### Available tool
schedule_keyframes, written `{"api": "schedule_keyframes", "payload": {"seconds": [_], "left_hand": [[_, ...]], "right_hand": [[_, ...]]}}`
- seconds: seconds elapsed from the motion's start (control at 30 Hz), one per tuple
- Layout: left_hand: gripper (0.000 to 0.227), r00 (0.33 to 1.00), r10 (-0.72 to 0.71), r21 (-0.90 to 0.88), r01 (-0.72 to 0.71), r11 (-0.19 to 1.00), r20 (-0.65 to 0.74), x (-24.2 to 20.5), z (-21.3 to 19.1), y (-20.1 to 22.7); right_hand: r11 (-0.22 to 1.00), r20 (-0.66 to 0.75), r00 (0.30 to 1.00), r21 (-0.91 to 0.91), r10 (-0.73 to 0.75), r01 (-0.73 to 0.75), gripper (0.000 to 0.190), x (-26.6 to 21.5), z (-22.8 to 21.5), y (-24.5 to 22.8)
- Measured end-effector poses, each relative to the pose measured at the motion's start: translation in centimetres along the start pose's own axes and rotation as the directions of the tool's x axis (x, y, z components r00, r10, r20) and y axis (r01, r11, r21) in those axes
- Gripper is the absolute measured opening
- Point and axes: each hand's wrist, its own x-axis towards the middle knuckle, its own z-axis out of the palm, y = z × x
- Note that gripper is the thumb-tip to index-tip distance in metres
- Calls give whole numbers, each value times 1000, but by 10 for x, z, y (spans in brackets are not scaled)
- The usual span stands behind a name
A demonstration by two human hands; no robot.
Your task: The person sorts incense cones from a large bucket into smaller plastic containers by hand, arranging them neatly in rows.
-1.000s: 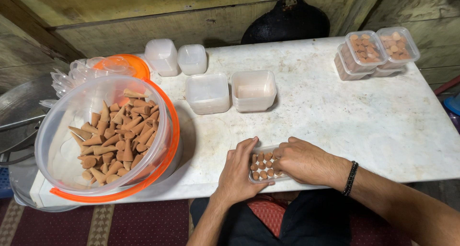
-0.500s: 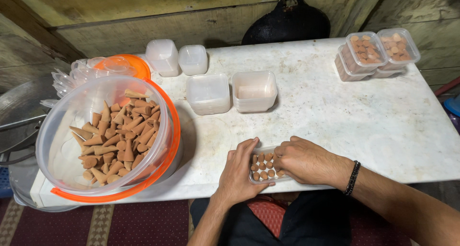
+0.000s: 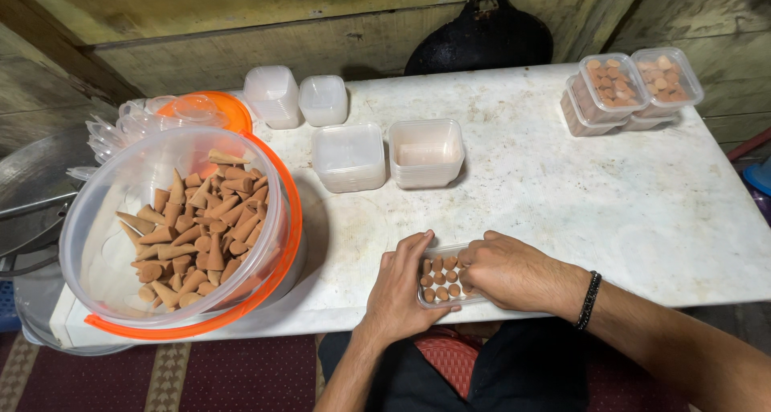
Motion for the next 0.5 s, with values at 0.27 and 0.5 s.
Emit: {"api": "schedule_keyframes", "payload": {"seconds": [0.27,0.5], "left_hand": [[114,1000,-10,-4,10,1000,1,-1,0,1],[114,1000,12,-7,-12,1000,-10,-1,1,-1]], "right_hand": [[1000,-20,999,1,27,-27,14,-9,-8,-2],[931,83,972,279,219,-234,23,-19,-46,-25]]}}
